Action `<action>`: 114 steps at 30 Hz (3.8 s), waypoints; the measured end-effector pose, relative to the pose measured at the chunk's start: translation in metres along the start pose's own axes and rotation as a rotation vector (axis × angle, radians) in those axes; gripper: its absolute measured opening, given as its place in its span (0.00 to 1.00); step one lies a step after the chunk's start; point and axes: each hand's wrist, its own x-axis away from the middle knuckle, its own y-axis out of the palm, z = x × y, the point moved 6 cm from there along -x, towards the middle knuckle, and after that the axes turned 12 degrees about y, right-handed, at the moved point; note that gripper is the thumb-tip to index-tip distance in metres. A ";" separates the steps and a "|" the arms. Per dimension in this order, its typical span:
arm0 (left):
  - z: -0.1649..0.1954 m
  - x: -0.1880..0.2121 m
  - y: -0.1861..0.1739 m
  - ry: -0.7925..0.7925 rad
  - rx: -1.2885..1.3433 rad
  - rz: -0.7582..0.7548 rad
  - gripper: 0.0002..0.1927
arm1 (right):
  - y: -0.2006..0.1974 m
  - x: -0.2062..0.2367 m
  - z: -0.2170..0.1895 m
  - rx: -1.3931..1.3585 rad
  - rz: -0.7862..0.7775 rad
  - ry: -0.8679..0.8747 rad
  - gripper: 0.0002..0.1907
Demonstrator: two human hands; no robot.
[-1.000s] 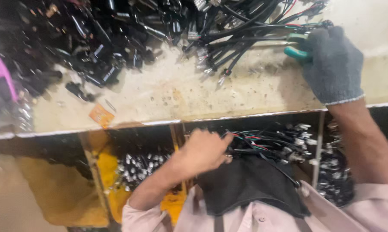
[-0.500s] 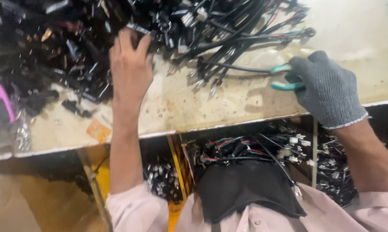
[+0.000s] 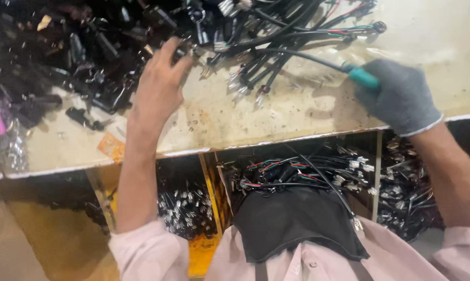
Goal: The person repeatedly picks up black wires with colored inner conductors from a pile on the table, uses a green-handled tool to strip the outer insulation, and places the stripped wires into a yellow bin below. The process is repeated continuously for many wires.
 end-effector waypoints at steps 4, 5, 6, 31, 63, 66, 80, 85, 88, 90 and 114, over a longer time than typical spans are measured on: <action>-0.017 0.000 -0.003 -0.039 -0.049 0.053 0.22 | 0.020 0.010 0.020 -0.035 0.038 0.008 0.10; -0.017 0.002 -0.006 -0.069 0.000 0.125 0.24 | 0.022 0.011 0.019 -0.023 0.056 0.020 0.10; -0.016 0.007 -0.014 -0.123 0.106 0.307 0.22 | 0.021 0.010 0.016 -0.014 0.080 0.038 0.10; 0.211 0.021 0.030 -0.299 1.032 0.292 0.17 | 0.005 0.057 -0.131 -0.757 -0.256 0.258 0.18; 0.105 0.034 0.025 -0.627 -0.057 0.041 0.32 | -0.030 -0.028 -0.087 0.181 0.245 -0.087 0.08; 0.060 0.021 0.022 -0.641 -0.124 0.206 0.26 | -0.018 0.011 -0.097 0.122 0.233 -0.073 0.07; 0.195 0.020 0.068 -0.548 2.089 0.368 0.20 | -0.008 -0.028 -0.099 0.233 -0.124 -0.059 0.18; 0.198 0.024 0.073 -0.599 1.863 0.321 0.22 | -0.002 -0.031 -0.074 0.329 -0.108 -0.115 0.16; 0.194 0.028 0.068 -0.564 1.720 0.321 0.22 | 0.006 -0.037 -0.067 0.325 -0.143 -0.140 0.16; 0.192 0.028 0.066 -0.534 1.691 0.291 0.21 | 0.006 -0.049 -0.067 0.336 -0.241 -0.078 0.14; 0.221 0.020 0.035 -0.254 1.182 0.356 0.17 | 0.008 0.065 -0.126 -1.977 -0.001 0.253 0.14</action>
